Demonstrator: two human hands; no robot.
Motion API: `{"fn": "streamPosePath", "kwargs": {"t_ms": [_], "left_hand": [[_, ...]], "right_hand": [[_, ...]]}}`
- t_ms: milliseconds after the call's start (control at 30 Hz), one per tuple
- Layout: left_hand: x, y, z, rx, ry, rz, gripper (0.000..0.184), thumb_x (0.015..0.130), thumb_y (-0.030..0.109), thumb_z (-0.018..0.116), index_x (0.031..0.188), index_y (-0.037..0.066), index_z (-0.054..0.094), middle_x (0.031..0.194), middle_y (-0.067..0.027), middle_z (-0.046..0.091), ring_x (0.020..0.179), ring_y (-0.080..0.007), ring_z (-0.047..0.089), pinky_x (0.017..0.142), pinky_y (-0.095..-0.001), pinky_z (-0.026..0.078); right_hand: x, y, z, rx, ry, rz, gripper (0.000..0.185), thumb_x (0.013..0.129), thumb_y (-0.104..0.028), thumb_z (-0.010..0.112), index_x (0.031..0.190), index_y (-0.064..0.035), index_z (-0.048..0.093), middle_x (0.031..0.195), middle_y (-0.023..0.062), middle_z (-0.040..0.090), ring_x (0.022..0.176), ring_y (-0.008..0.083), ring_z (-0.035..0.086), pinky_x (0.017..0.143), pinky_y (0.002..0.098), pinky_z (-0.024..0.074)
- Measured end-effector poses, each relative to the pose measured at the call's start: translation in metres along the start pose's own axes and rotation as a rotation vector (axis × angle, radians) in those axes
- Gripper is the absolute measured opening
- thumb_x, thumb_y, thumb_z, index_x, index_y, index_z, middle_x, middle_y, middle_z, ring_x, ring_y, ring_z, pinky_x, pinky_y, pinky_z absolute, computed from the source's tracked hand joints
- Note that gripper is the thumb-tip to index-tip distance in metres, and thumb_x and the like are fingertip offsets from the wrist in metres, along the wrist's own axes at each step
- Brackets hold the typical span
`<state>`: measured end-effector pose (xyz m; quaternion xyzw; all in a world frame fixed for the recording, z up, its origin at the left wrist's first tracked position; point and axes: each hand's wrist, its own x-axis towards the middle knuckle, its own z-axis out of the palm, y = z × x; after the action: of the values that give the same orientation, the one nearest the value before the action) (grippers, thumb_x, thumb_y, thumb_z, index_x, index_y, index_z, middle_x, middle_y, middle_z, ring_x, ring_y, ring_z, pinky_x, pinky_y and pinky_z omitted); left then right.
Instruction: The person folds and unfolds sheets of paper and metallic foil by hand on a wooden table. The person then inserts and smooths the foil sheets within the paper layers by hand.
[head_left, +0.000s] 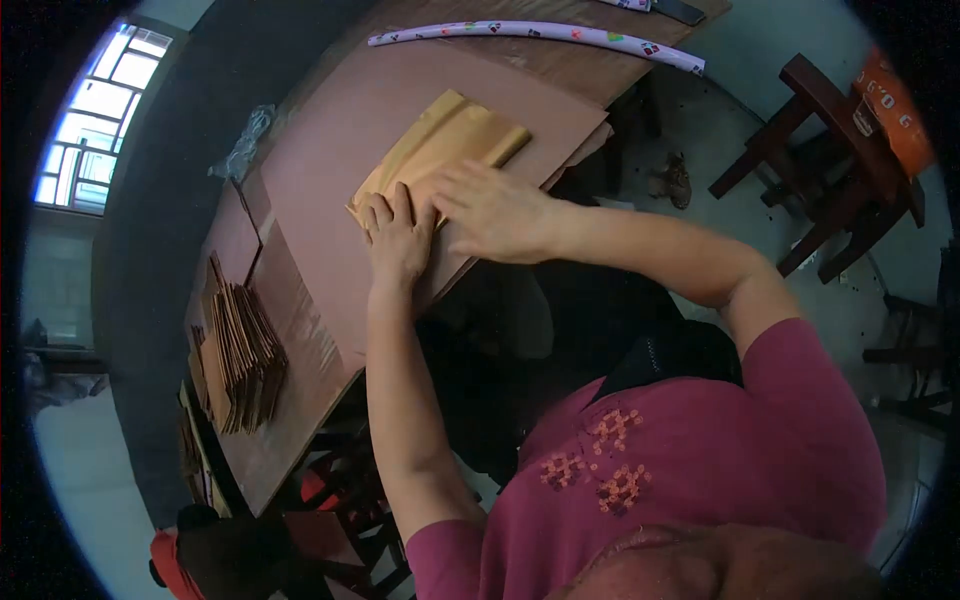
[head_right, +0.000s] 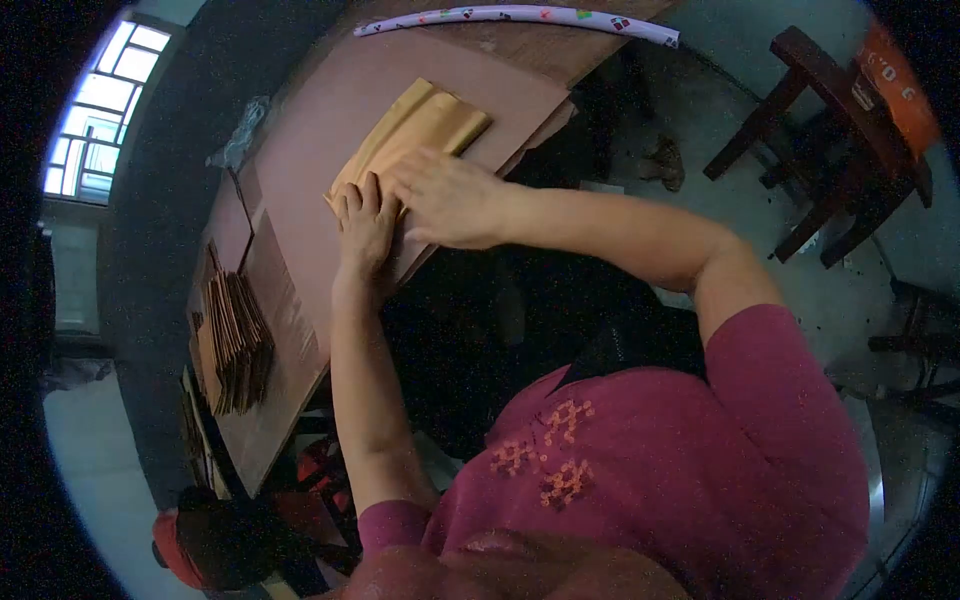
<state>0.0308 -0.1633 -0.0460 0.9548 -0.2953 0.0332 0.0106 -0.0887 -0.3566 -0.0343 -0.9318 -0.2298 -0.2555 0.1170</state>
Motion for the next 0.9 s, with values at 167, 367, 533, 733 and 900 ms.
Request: {"fn": "streamPosePath", "kwargs": {"t_ms": [167,367,533,733,900], "left_hand": [[-0.012,0.029,-0.016,-0.050,0.104,-0.136,0.073,0.098,0.058,0.041,0.152,0.010,0.035,0.157,-0.0299,0.025,0.147,-0.0448,0.023,0.117,-0.0536,0.022],[-0.014,0.031,-0.019,-0.066,0.130,-0.159,0.090,0.088,0.070,0.051,0.152,0.009,0.036,0.156,-0.0303,0.027,0.146,-0.0444,0.024,0.117,-0.0538,0.023],[-0.017,0.030,-0.022,-0.031,0.160,-0.179,0.093,0.086,0.073,0.050,0.151,0.007,0.037,0.155,-0.0301,0.029,0.146,-0.0431,0.023,0.118,-0.0524,0.023],[-0.022,0.027,-0.024,-0.154,0.167,-0.134,0.083,0.092,0.067,0.048,0.151,0.010,0.038,0.155,-0.0304,0.028,0.147,-0.0431,0.021,0.119,-0.0516,0.018],[-0.020,0.006,-0.023,-0.277,0.243,-0.060,0.078,0.094,0.061,0.051,0.153,0.012,0.036,0.157,-0.0303,0.024,0.148,-0.0432,0.019,0.119,-0.0522,0.019]], "right_hand": [[-0.010,0.000,0.022,0.009,-0.049,0.032,0.087,0.093,-0.060,0.051,0.142,0.0111,0.040,0.147,0.0284,0.041,0.141,0.0383,0.036,0.119,0.0455,0.0241],[-0.043,0.066,-0.020,-0.133,-0.150,0.207,0.080,0.093,-0.054,0.055,0.142,0.0086,0.041,0.150,0.0260,0.040,0.142,0.0378,0.035,0.119,0.0456,0.0239],[-0.055,0.082,-0.048,-0.187,-0.135,0.158,0.066,0.097,-0.047,0.052,0.143,0.0007,0.044,0.148,0.0226,0.044,0.140,0.0364,0.038,0.118,0.0476,0.0246],[-0.027,0.075,-0.035,-0.195,-0.045,0.260,0.054,0.101,-0.039,0.048,0.139,-0.0008,0.048,0.143,0.0232,0.047,0.136,0.0397,0.041,0.115,0.0501,0.0287],[-0.017,0.074,-0.020,-0.012,-0.096,0.391,0.056,0.100,-0.040,0.050,0.141,-0.0015,0.045,0.142,0.0260,0.046,0.135,0.0421,0.041,0.113,0.0509,0.0310]]}}
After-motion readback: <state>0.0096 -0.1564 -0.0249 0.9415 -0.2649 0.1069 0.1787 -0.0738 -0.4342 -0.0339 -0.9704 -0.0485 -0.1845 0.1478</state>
